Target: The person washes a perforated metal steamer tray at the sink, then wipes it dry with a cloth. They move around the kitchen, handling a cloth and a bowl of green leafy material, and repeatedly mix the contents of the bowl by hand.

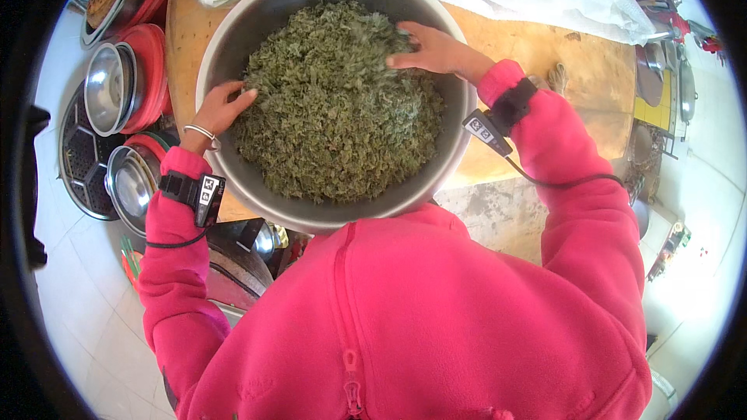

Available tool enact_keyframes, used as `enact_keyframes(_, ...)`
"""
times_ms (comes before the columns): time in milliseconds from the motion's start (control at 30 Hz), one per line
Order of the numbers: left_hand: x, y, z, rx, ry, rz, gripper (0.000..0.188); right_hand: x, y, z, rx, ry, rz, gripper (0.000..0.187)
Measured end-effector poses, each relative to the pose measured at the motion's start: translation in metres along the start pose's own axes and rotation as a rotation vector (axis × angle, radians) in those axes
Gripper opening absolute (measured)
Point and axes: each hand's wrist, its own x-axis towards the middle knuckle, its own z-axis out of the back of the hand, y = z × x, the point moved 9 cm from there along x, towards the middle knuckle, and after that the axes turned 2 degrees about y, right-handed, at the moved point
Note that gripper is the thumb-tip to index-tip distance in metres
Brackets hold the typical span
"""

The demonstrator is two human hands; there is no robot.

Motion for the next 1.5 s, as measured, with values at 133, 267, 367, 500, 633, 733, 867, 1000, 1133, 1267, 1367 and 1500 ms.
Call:
enact_keyframes(133, 0.007, 0.017, -0.066, -0.954, 0.111, 0.103, 0.094, 0.008, -0.053, -0.055, 0.364, 0.128, -0.387, 0.135)
enact_keyframes(267, 0.019, 0.005, -0.088, -0.890, 0.058, 0.190, 0.070, 0.026, -0.024, -0.088, 0.640, 0.133, -0.173, 0.129)
enact_keyframes(367, 0.009, -0.026, -0.079, -0.901, 0.143, 0.025, 0.057, 0.015, 0.007, -0.087, 0.713, 0.147, -0.054, 0.116)
enact_keyframes(500, -0.009, -0.057, -0.037, -0.653, -0.022, -0.179, 0.050, 0.004, 0.039, -0.059, 0.572, -0.003, 0.132, 0.084)
enact_keyframes(633, -0.012, -0.074, 0.001, -0.703, -0.118, -0.342, 0.048, 0.018, 0.041, -0.037, 0.451, -0.077, 0.247, 0.077)
enact_keyframes(733, -0.008, -0.058, 0.007, -0.714, -0.096, -0.263, 0.045, 0.022, 0.030, -0.008, 0.132, -0.258, 0.319, 0.077)
enact_keyframes(867, -0.018, -0.029, 0.004, -0.524, -0.062, -0.189, 0.069, 0.008, 0.020, 0.007, 0.096, -0.251, 0.319, 0.087)
enact_keyframes(1000, -0.027, -0.042, -0.009, -0.275, -0.142, -0.312, 0.087, 0.001, 0.030, -0.023, -0.291, -0.210, 0.182, 0.091)
enact_keyframes(1133, -0.018, -0.080, -0.057, -0.406, -0.135, -0.296, 0.090, 0.020, 0.059, -0.085, -0.081, -0.213, 0.299, 0.072)
enact_keyframes(1267, -0.039, -0.089, -0.045, -0.650, -0.162, -0.366, 0.062, 0.009, 0.070, -0.086, 0.040, -0.315, 0.558, 0.043)
enact_keyframes(1367, -0.047, -0.082, -0.026, -0.585, -0.206, -0.343, 0.041, 0.005, 0.053, -0.073, -0.058, -0.230, 0.441, 0.032)
enact_keyframes(1500, -0.043, -0.075, -0.005, -0.432, -0.243, -0.397, 0.042, -0.007, 0.050, -0.031, -0.186, -0.341, 0.382, 0.033)
